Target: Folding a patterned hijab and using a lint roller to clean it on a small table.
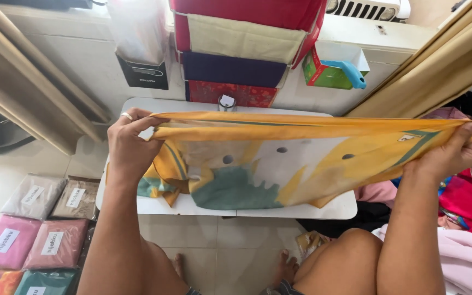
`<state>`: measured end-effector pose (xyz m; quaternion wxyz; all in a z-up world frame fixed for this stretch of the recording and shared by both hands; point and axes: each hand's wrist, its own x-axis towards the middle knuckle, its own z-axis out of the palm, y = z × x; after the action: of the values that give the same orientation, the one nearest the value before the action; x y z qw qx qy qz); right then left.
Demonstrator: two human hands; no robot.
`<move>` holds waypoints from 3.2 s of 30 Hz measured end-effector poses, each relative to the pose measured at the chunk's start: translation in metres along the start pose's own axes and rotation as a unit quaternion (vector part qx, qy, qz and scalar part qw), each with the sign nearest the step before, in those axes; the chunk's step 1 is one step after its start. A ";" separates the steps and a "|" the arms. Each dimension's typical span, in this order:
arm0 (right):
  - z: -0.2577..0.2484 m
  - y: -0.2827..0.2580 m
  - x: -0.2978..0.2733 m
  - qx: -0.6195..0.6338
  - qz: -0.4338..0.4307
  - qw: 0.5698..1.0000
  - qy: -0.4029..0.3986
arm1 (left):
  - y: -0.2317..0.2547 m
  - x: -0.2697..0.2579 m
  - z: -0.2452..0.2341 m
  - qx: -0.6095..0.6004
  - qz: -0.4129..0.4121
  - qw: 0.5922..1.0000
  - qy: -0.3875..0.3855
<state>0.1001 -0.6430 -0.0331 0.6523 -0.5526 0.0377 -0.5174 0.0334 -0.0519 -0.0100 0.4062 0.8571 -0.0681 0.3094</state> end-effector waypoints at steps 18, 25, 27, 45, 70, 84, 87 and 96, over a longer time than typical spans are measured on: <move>-0.011 0.005 0.002 -0.079 0.010 0.997 0.003 | 0.006 -0.008 0.041 -0.133 -0.048 0.988 -0.058; 0.055 -0.021 -0.089 -0.160 0.082 0.929 -0.323 | 0.040 -0.031 0.089 -0.127 -0.095 0.972 -0.172; 0.101 -0.062 -0.140 -0.096 0.139 0.847 -0.504 | 0.037 -0.041 0.109 -0.155 -0.046 0.968 -0.194; 0.143 -0.077 -0.184 -0.151 -0.071 0.777 -0.607 | 0.042 -0.040 0.102 0.076 -0.034 0.974 -0.211; 0.064 -0.019 -0.074 -0.241 -0.042 0.873 -0.422 | -0.010 0.004 0.009 0.025 -0.136 0.977 -0.161; 0.030 0.032 -0.050 -0.389 0.183 0.743 -0.513 | 0.003 -0.007 0.038 0.105 -0.105 0.936 -0.319; 0.036 0.022 -0.054 -0.373 0.167 0.764 -0.498 | 0.011 -0.006 0.038 0.121 -0.097 0.940 -0.303; 0.039 0.034 -0.064 -0.449 0.235 0.650 -0.566 | -0.045 -0.063 0.090 0.207 -0.180 0.784 -0.557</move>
<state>0.1166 -0.5750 -0.0776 0.3186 -0.9363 0.0175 0.1470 0.0424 -0.0976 -0.1192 0.1588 0.9407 -0.0608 -0.2936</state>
